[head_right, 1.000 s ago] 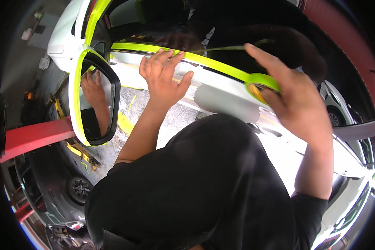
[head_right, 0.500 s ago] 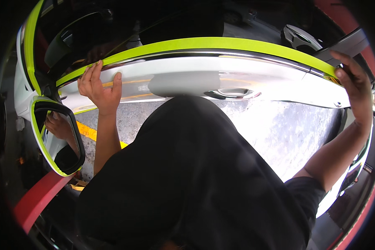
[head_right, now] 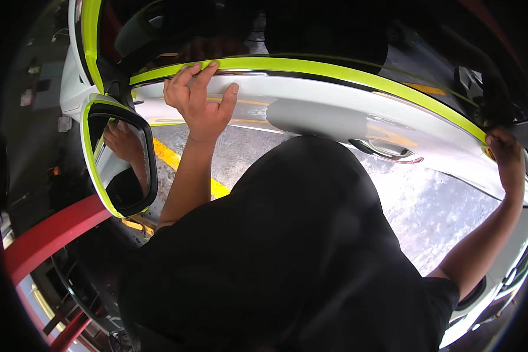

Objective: The person applies bright green masking tape along the window frames and body lines of a white car. They smooth the tape with their hands to ensure adhesion, working around the side windows, door handles, and front bumper area.

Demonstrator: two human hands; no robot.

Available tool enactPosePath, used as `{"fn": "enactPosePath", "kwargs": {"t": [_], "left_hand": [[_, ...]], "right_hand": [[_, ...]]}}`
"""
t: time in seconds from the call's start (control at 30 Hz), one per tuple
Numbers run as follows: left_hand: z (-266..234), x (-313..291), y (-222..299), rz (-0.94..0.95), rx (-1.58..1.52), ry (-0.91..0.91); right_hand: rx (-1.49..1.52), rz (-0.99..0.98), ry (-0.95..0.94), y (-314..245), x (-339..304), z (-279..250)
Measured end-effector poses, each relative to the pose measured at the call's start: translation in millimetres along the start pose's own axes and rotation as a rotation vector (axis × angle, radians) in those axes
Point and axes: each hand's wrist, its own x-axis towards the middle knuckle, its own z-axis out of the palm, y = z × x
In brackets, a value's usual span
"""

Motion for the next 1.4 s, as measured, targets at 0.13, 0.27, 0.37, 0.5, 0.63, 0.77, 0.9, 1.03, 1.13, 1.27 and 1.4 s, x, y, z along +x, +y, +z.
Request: {"fn": "enactPosePath", "kwargs": {"t": [0.13,0.27,0.37,0.5,0.63,0.77,0.9,1.03,1.13,1.27,1.4], "left_hand": [[-1.1,3.4,1.5,0.002,-0.008,0.006],[-1.7,3.5,-0.7,0.011,0.0,-0.013],[4.5,-0.1,-6.6,0.019,0.0,0.024],[1.1,5.2,-3.6,0.024,-0.025,-0.02],[0.1,3.6,-4.6,0.024,-0.019,-0.02],[2.6,4.3,-5.2,0.018,-0.015,-0.019],[1.0,2.8,-5.6,0.024,0.007,-0.041],[0.4,4.4,-4.8,0.031,0.03,-0.051],[1.5,3.4,-4.9,0.026,0.013,-0.044],[0.5,2.7,-6.5,0.016,0.004,-0.045],[0.6,3.1,-5.6,0.027,-0.003,-0.027]], "right_hand": [[-0.224,0.065,0.122,-29.5,-8.9,11.5],[-0.431,0.071,0.287,-48.2,-17.5,28.5],[-0.534,0.141,0.32,-69.8,-17.9,37.5],[-0.646,0.164,0.361,-77.5,-17.1,42.5],[-0.619,0.218,0.319,-85.6,-17.0,45.5],[-0.69,0.238,0.357,-91.6,-18.7,51.0],[-0.69,0.216,0.382,-92.8,-20.5,54.7],[-0.67,0.251,0.365,-92.1,-19.6,55.9],[-0.672,0.257,0.368,-95.4,-21.1,53.6],[-0.69,0.266,0.375,-97.5,-21.8,58.2],[-0.721,0.318,0.342,-100.3,-18.4,61.0]]}}
